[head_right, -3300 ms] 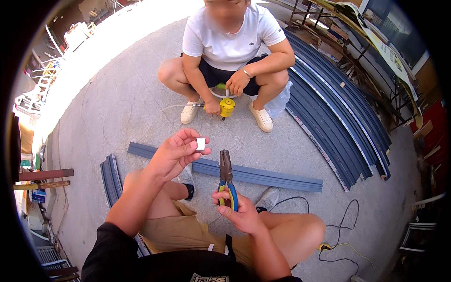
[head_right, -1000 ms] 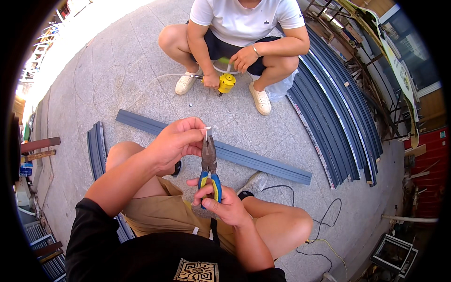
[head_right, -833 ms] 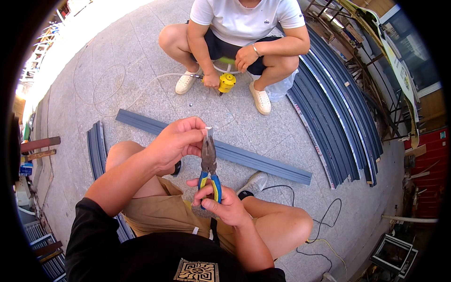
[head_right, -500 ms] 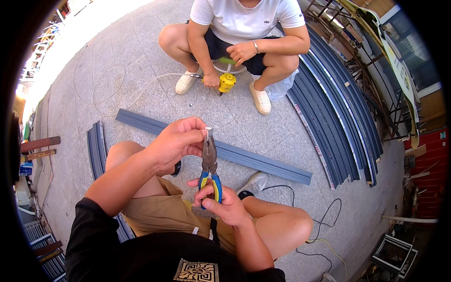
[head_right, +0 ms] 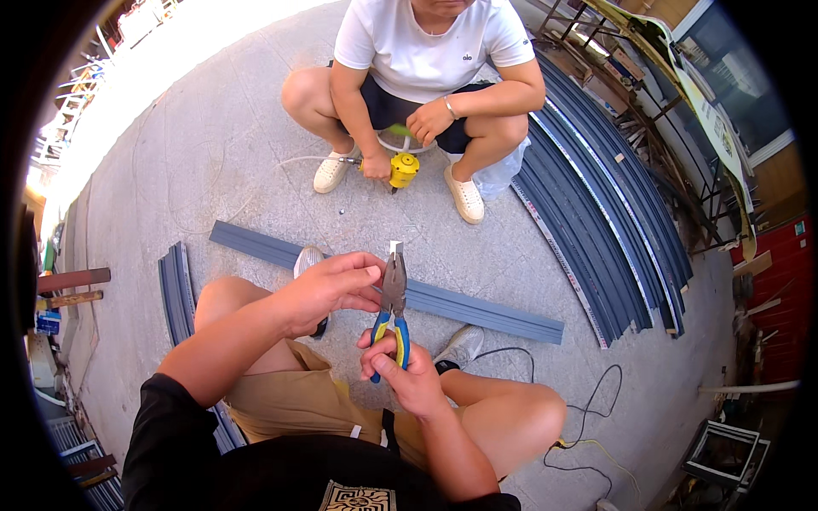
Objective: The person uses a drill and pliers to assemble grey metal slats, drilling holes and inserting small metal fasteners while another person assists by holding the assembly and a pneumatic tool.
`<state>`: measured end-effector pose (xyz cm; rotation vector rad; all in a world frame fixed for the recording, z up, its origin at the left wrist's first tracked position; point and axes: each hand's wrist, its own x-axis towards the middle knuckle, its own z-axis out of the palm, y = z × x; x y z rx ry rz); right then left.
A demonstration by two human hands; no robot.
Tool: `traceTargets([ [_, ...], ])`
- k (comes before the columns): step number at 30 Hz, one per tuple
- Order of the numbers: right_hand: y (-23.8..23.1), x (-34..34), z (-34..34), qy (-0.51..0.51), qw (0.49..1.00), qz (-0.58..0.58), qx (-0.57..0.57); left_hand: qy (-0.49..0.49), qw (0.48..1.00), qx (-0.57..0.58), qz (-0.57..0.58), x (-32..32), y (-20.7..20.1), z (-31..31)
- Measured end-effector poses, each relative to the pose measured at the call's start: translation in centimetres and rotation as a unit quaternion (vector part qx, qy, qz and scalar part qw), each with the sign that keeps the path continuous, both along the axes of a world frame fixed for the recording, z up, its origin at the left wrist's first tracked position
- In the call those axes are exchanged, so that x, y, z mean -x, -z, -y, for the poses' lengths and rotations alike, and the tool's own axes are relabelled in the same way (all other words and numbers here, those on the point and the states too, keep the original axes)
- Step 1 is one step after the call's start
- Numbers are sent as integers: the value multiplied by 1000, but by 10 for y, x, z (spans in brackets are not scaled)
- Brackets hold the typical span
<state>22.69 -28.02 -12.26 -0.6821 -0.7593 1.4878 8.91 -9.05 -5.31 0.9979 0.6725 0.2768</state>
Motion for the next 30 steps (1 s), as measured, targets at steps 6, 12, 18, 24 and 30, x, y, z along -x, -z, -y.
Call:
traceTargets([
  [6, 1, 7, -4, 141, 954, 241, 113, 230, 957, -167, -57, -9, 41, 42],
  [12, 9, 24, -6, 269, 859, 429, 78, 131, 978, -151, -62, -16, 62, 71],
  [18, -6, 14, -7, 236, 831, 502, 24, 80, 990, -110, -39, -13, 47, 64],
  [24, -28, 20, 1, 194, 846, 497, -5, 119, 967, -225, -28, 5, 37, 29],
  [30, -23, 9, 14, 239, 797, 554, 8, 85, 948, -291, -94, 17, -7, 3],
])
